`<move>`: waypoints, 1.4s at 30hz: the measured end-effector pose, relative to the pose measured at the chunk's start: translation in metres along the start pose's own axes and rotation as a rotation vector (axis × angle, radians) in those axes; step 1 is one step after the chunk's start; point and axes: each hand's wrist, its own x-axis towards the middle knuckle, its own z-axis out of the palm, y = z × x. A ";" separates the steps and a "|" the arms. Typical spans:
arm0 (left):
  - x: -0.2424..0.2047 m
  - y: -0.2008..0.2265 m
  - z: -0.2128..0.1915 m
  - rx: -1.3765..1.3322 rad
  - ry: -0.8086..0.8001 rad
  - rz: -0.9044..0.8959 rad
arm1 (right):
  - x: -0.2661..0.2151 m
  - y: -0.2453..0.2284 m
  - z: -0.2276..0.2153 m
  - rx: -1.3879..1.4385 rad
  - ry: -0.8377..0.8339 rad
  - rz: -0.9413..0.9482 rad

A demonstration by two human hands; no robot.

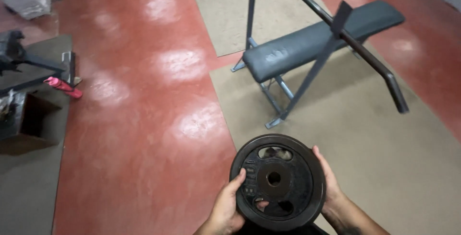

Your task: Wipe down gym bars and weight plates with a cloth.

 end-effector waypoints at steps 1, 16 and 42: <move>0.010 0.004 0.000 -0.008 0.007 0.008 | 0.007 -0.010 0.005 -0.005 -0.005 0.012; 0.113 0.099 0.047 -0.172 -0.123 0.285 | 0.146 -0.115 -0.003 -0.139 0.063 0.065; 0.183 0.561 -0.092 0.025 -0.115 0.419 | 0.507 -0.096 0.382 -0.677 -0.218 -0.015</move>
